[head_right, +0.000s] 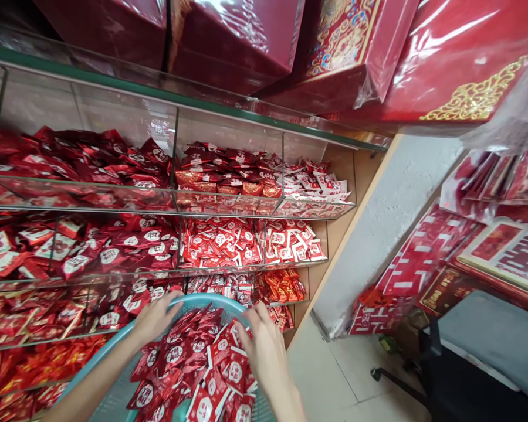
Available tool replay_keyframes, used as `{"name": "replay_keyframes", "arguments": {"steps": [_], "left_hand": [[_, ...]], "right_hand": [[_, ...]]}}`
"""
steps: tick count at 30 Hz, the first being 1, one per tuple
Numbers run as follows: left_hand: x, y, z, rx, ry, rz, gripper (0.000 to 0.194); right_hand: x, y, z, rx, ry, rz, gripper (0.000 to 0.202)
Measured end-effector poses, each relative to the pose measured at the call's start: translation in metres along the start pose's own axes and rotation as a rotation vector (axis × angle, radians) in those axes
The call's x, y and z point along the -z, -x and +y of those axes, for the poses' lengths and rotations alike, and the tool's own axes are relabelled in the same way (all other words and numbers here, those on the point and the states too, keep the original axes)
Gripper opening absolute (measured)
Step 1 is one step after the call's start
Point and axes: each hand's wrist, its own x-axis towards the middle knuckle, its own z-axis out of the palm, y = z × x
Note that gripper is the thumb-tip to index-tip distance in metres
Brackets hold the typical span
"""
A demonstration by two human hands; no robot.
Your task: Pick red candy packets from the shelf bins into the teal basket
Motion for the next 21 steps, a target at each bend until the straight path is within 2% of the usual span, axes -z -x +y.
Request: {"name": "replay_keyframes", "arguments": {"steps": [4,8,12,15,21], "left_hand": [[0.001,0.000,0.001,-0.002,-0.004,-0.003,0.030],[0.001,0.001,0.003,0.003,0.001,-0.003,0.029],[0.000,0.001,0.003,0.008,0.010,0.004,0.029],[0.000,0.001,0.003,0.003,0.020,0.007,0.028],[0.002,0.002,0.003,0.010,0.010,0.006,0.028]], "right_hand": [[0.026,-0.039,-0.027,0.142,-0.065,0.113,0.019],[0.031,-0.079,-0.056,0.264,-0.123,0.184,0.015],[0.018,-0.114,-0.075,0.311,-0.130,0.226,0.015],[0.003,-0.135,-0.087,0.310,-0.109,0.211,0.015],[-0.021,-0.161,-0.109,0.170,-0.058,0.245,0.018]]}}
